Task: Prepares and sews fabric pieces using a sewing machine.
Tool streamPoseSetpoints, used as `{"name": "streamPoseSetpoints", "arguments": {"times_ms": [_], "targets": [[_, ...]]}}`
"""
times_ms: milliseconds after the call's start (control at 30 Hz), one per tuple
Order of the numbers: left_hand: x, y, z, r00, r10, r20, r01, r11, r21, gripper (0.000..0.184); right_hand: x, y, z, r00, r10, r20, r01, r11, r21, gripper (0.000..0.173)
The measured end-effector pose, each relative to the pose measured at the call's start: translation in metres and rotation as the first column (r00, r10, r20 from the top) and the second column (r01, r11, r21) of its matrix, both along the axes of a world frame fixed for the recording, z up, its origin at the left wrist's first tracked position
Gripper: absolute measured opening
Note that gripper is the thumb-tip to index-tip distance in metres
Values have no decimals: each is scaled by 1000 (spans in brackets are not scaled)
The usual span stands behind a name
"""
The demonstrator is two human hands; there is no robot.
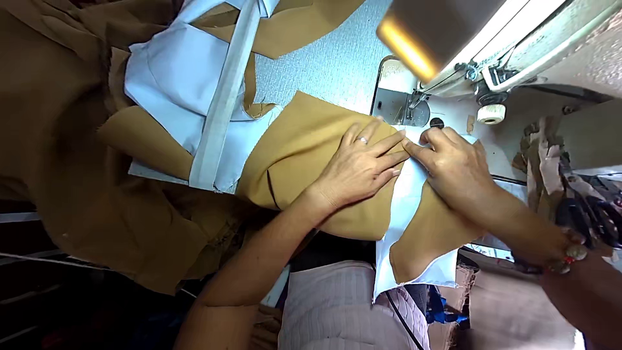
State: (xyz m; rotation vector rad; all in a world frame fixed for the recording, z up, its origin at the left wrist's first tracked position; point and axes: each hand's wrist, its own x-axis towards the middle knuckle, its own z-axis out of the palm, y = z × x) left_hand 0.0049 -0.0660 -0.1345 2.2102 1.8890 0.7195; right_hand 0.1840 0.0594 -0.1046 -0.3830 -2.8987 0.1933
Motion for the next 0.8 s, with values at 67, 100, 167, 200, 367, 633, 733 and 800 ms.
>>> {"name": "streamPoseSetpoints", "arguments": {"times_ms": [67,100,167,200,367,633,733,800], "targets": [[-6,1,-2,999,-32,-2,32,997,-72,44,-2,-13,-3,989,-147,-1,147,986,-78,36],[-5,1,-2,1000,-21,-13,20,997,-81,45,-3,-17,-6,981,-194,-12,191,974,-119,36],[0,-3,-1,999,12,-42,-16,994,-108,45,-2,-20,-13,968,-245,-60,231,957,-177,37],[3,-5,-1,998,26,-52,-32,993,-113,45,-2,-20,-18,961,-257,-98,232,948,-217,37],[5,-5,-3,997,51,-66,-59,990,-127,46,-1,-12,-37,939,-225,-258,167,960,-226,34],[-3,10,0,995,41,-86,-53,988,-142,47,-1,9,-35,947,-177,-267,121,970,-213,32],[-4,15,1,996,52,-78,-64,987,-150,47,-1,13,-32,950,-159,-268,99,969,-225,32],[-4,15,1,995,57,-86,-69,987,-148,47,-2,14,-32,951,-158,-265,100,970,-220,32]]}}
